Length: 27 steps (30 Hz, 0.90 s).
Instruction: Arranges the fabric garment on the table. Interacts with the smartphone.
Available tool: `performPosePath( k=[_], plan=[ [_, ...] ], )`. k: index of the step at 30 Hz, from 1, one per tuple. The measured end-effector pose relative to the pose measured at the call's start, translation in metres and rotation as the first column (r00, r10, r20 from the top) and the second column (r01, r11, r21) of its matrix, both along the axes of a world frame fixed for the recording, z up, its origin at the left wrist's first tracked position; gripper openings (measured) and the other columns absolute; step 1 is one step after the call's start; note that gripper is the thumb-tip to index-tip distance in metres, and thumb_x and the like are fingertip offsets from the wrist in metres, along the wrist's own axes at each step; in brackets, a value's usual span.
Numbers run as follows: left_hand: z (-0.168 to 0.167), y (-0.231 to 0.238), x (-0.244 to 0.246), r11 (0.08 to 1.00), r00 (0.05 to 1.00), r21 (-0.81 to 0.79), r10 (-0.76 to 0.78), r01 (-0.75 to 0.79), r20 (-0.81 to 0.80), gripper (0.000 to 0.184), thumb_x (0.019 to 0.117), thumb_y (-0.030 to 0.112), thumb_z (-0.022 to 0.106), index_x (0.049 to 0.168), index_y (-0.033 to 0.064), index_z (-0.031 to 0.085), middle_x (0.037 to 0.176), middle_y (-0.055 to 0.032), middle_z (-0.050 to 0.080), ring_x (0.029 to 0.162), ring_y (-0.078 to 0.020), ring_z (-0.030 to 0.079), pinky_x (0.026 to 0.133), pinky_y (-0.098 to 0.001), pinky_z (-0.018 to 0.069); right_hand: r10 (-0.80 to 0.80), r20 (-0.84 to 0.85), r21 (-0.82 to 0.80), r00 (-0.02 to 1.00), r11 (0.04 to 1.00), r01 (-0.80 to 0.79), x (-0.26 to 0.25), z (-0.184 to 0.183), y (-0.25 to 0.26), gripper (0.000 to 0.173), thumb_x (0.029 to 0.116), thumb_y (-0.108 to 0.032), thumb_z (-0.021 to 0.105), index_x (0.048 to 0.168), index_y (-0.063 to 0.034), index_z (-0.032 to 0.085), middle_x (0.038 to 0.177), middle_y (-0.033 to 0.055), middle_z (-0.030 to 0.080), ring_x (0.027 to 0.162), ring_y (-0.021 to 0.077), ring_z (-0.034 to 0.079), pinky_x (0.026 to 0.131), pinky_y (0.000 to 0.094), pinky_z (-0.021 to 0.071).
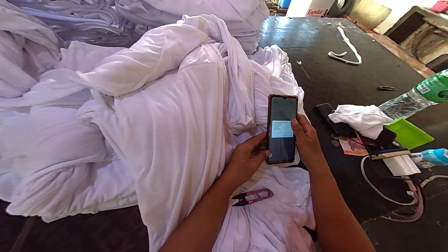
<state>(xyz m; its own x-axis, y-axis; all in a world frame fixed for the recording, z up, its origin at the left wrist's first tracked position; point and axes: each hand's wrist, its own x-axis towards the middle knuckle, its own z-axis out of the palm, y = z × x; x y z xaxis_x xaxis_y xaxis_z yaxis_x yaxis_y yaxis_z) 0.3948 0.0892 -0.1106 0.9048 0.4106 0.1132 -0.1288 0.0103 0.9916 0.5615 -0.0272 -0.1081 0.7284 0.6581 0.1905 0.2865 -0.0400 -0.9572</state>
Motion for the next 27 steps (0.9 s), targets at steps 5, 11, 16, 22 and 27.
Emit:
performPosePath(
  k=[5,11,16,22,27],
  plan=[
    [-0.007,0.0026,0.0006,1.0,1.0,0.002,-0.005,0.005,0.022,0.047,0.0979,-0.001,0.059,0.143,-0.009,0.049,0.126,-0.016,0.067,0.105,-0.0088,0.068,0.095,-0.0214,0.0542,0.002,0.004,0.003,1.0,1.0,-0.002,0.0002,-0.0006,0.0004,0.033,0.1087,-0.025,0.041,0.133,-0.0053,0.052,0.104,-0.0019,0.067,0.094,-0.0006,0.067,0.085,0.0206,0.0562],
    [-0.0061,0.0024,0.0001,1.0,1.0,-0.003,-0.007,0.007,0.015,0.047,0.0979,-0.001,0.059,0.143,-0.0092,0.049,0.126,-0.0158,0.067,0.106,-0.0088,0.068,0.095,-0.0216,0.0542,-0.003,0.008,-0.01,1.0,1.0,0.003,0.0002,-0.0001,0.0006,0.034,0.1086,-0.025,0.041,0.134,-0.0057,0.052,0.105,-0.0015,0.067,0.094,-0.0006,0.066,0.084,0.0203,0.056],
    [-0.0059,0.0025,0.0002,1.0,1.0,-0.005,-0.01,0.01,0.015,0.047,0.098,-0.001,0.059,0.143,-0.0089,0.049,0.125,-0.0158,0.067,0.105,-0.0088,0.068,0.095,-0.0215,0.0544,-0.005,0.005,-0.01,1.0,1.0,0.005,-0.0004,0.0005,0.0005,0.033,0.1087,-0.024,0.041,0.134,-0.0054,0.052,0.106,-0.0013,0.067,0.094,-0.0005,0.066,0.085,0.0203,0.056],
    [-0.0054,0.0024,-0.0001,1.0,1.0,-0.001,-0.005,0.005,0.008,0.046,0.098,0.0,0.059,0.143,-0.0085,0.05,0.125,-0.0152,0.067,0.105,-0.0083,0.068,0.094,-0.0213,0.0544,-0.003,-0.001,-0.012,1.0,1.0,0.003,-0.0004,0.0009,0.0003,0.034,0.1085,-0.024,0.041,0.135,-0.0055,0.051,0.107,-0.0006,0.067,0.095,0.0002,0.067,0.085,0.0206,0.056],
    [-0.0059,0.0029,0.0004,1.0,1.0,-0.011,-0.012,0.012,0.006,0.046,0.0981,-0.001,0.059,0.143,-0.0079,0.05,0.126,-0.0154,0.067,0.106,-0.0091,0.068,0.096,-0.0221,0.0543,-0.01,-0.013,-0.016,1.0,1.0,0.01,-0.001,0.0012,0.0005,0.034,0.1084,-0.023,0.042,0.136,-0.005,0.051,0.107,0.0002,0.067,0.095,0.0006,0.067,0.085,0.0211,0.0563]
  ],
)
